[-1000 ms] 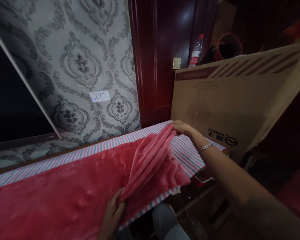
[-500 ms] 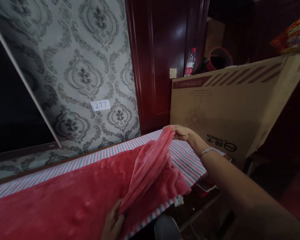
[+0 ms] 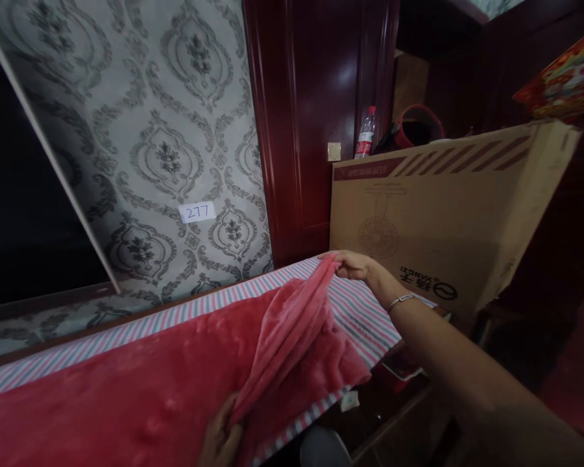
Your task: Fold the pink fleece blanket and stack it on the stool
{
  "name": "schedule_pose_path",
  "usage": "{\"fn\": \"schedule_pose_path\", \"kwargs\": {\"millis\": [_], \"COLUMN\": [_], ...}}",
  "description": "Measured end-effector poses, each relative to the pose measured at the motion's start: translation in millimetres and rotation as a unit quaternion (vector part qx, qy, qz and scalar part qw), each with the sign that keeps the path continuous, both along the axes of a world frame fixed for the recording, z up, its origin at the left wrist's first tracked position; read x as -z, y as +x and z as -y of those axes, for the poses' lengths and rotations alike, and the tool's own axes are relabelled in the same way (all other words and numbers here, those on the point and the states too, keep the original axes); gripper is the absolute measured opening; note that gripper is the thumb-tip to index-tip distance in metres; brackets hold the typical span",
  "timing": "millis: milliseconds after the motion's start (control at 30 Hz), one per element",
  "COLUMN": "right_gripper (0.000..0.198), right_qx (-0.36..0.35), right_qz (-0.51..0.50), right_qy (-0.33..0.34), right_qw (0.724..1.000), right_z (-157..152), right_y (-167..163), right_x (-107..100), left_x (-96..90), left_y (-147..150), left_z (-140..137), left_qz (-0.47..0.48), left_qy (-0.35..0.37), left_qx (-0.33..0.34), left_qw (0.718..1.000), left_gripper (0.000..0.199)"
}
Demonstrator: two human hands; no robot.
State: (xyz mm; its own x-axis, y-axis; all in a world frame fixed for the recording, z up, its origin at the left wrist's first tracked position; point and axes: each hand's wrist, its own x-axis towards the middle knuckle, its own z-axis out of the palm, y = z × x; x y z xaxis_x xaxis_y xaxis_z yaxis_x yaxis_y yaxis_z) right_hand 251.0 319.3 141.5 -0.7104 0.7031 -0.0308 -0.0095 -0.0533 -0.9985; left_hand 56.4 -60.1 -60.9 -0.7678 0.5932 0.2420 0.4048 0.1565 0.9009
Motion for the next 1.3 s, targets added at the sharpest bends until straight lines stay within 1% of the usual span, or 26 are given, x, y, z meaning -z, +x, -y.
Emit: {"fn": "schedule_pose_path", "kwargs": {"millis": [133,267,333,400,433,467,567,633,733,800,867,933,1000,1067,1133,1167,1233,1300], "right_gripper": [0.031,0.032,0.027,0.017,0.012,0.013,0.027,0.030,0.027,0.023,0.017,0.017,0.026,0.041,0.050,0.051,0.045,0.036], "right_qx": [0.014,0.037,0.050,0.067,0.080,0.096,0.157,0.193,0.232,0.246,0.242,0.221,0.206,0.219,0.230,0.231,0.224,0.218], "right_qz": [-0.010,-0.018,-0.023,-0.029,-0.032,-0.036,-0.056,-0.085,-0.141,-0.176,-0.199,-0.205,-0.211,-0.238,-0.254,-0.249,-0.202,-0.141], "right_qy": [-0.012,-0.025,-0.030,-0.034,-0.036,-0.038,-0.039,-0.037,-0.044,-0.057,-0.077,-0.101,-0.126,-0.134,-0.112,-0.093,-0.047,-0.007], "right_qw": [1.000,0.999,0.998,0.997,0.996,0.994,0.985,0.977,0.961,0.951,0.947,0.948,0.947,0.937,0.933,0.936,0.952,0.966], "right_z": [5.8,12.3,16.4,20.9,23.4,25.7,30.3,29.8,28.5,35.3,53.1,79.6,107.2,128.4,140.3,142.8,141.9,132.4], "right_y": [1.0,1.3,-0.3,-4.4,-7.6,-11.7,-26.1,-33.9,-37.0,-34.1,-30.6,-28.8,-28.7,-29.7,-31.6,-33.0,-36.3,-38.6], "right_x": [-1.8,-4.5,-3.6,1.6,6.2,12.0,32.4,42.9,50.9,57.5,71.3,92.8,116.0,133.5,141.7,142.5,138.2,126.5], "left_x": [2.1,-2.5,-3.7,-2.4,-0.8,1.3,8.0,11.4,13.3,12.5,10.2,5.7,-0.7,-7.8,-13.5,-15.4,-17.9,-21.2], "left_y": [-8.4,-12.8,-12.3,-10.9,-10.1,-9.4,-9.0,-10.3,-12.9,-12.9,-9.4,-0.8,12.2,27.3,41.3,47.3,57.4,64.6], "left_z": [-4.5,-4.8,-4.1,-4.1,-4.6,-5.3,-8.2,-9.8,-10.6,-10.3,-9.8,-9.9,-11.6,-15.7,-21.8,-25.3,-31.5,-35.4], "left_qz": [0.007,0.007,0.001,-0.010,-0.017,-0.025,-0.059,-0.092,-0.150,-0.192,-0.238,-0.289,-0.335,-0.365,-0.373,-0.372,-0.365,-0.348], "left_qy": [-0.007,-0.015,-0.010,-0.003,0.001,0.004,0.014,0.019,0.019,0.017,0.016,0.024,0.043,0.061,0.061,0.053,0.033,0.014], "left_qx": [0.003,0.021,0.024,0.024,0.023,0.022,0.022,0.025,0.036,0.050,0.068,0.086,0.107,0.136,0.170,0.184,0.207,0.237], "left_qw": [1.000,1.000,1.000,1.000,1.000,0.999,0.998,0.995,0.988,0.980,0.969,0.953,0.935,0.919,0.910,0.908,0.907,0.907], "left_gripper": [0.055,0.048,0.044,0.043,0.042,0.042,0.043,0.043,0.041,0.038,0.036,0.036,0.039,0.045,0.050,0.050,0.051,0.051]}}
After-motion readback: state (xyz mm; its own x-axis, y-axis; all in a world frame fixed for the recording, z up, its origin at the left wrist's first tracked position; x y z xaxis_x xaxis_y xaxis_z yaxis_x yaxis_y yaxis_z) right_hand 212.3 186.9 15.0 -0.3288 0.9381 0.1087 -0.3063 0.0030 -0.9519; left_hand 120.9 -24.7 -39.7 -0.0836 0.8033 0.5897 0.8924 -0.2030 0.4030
